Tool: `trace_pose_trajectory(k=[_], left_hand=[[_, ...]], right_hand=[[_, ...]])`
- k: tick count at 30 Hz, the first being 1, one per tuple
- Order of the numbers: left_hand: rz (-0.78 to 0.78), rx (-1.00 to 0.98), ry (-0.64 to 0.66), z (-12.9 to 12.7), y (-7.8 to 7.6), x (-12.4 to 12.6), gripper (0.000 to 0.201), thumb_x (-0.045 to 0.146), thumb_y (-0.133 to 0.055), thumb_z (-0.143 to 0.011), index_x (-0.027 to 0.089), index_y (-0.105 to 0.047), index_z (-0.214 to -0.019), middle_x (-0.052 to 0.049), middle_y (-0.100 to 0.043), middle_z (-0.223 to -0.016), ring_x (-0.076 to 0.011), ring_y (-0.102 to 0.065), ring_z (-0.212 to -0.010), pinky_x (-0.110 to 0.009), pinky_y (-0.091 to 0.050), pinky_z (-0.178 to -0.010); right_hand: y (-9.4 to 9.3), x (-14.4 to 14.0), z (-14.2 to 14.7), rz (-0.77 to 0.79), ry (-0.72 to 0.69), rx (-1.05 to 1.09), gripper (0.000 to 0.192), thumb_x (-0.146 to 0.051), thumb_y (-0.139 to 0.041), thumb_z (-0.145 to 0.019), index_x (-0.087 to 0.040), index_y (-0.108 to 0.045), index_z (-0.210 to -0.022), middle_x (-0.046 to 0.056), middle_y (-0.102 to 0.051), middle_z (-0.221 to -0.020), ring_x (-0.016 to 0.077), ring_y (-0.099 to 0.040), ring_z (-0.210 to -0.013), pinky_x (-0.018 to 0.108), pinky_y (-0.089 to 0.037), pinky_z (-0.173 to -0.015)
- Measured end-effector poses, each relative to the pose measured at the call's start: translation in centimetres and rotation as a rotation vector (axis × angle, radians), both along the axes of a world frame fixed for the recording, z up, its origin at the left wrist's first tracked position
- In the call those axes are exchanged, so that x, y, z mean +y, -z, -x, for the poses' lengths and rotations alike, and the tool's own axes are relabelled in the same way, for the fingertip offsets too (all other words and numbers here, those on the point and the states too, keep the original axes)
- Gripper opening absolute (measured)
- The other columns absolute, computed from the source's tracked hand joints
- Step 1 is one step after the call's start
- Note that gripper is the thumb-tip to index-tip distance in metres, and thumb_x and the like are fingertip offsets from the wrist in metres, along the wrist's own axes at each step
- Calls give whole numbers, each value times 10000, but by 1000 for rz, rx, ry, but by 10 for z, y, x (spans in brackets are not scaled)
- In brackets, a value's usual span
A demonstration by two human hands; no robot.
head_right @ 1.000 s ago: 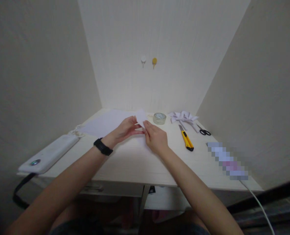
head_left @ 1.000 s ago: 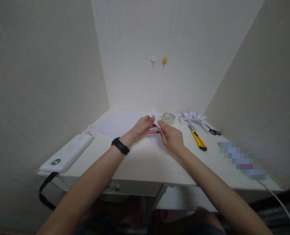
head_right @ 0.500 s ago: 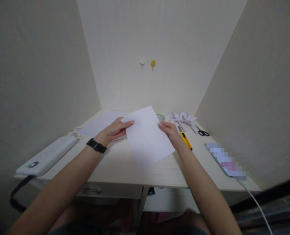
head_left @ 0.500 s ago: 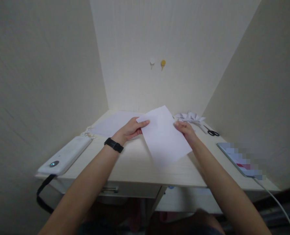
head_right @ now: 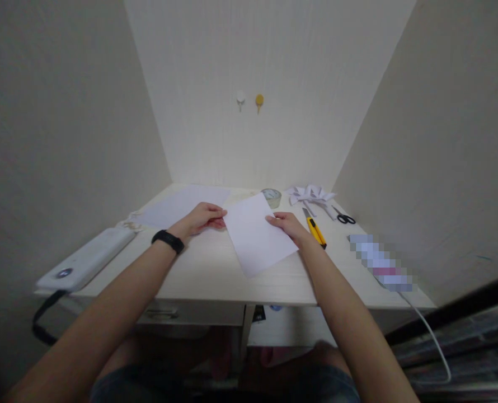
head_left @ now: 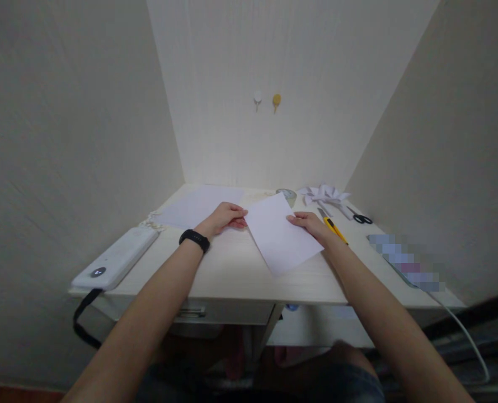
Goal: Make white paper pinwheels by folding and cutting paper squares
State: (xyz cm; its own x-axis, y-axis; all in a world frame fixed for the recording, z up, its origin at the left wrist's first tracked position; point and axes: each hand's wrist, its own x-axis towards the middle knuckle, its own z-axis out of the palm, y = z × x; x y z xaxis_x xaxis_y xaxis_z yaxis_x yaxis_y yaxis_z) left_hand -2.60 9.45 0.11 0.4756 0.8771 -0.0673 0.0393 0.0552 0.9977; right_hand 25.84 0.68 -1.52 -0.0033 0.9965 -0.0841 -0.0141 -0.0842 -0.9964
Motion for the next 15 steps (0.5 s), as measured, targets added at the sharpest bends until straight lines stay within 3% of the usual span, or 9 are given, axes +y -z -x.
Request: trace_pose_trajectory(k=[4, 8, 11, 15], left_hand=[[16, 19, -12, 1, 3, 4, 112, 176, -729, -794, 86, -667, -768, -94, -702, -640, -142, -665, -541, -207, -505, -485], [-22, 69, 6, 3, 3, 4, 128, 182, -731, -788, 83, -659, -749, -92, -697, -645, -144, -674, -545, -168, -396, -376], [6, 46, 27, 3, 2, 1, 133, 182, -745, -773, 78, -678, -823, -106, -720, -725, -169, -703, -619, -182, -471, -430], [46, -102, 26, 1, 0, -2, 236, 117, -741, -762, 83, -695, -991, -99, -736, -819, -139, -686, -624, -238, -579, -594]], right_hand=[[3, -1, 2, 40, -71, 49, 229, -262, -788, -707, -127, -712, -876, 97, -760, -796, 183, -674, -595, 282, -557, -547], [1, 0, -4, 46, -112, 82, 316, -235, -737, -760, -154, -687, -1061, 99, -768, -920, 193, -702, -645, 299, -580, -583], [-3, -2, -5, 44, -123, 80, 396, -219, -709, -780, -171, -648, -1168, 99, -762, -993, 189, -710, -662, 281, -571, -567], [-6, -8, 0, 27, -172, 131, 454, -207, -711, -770, -174, -623, -1215, 109, -748, -1064, 189, -716, -700, 287, -577, -620]])
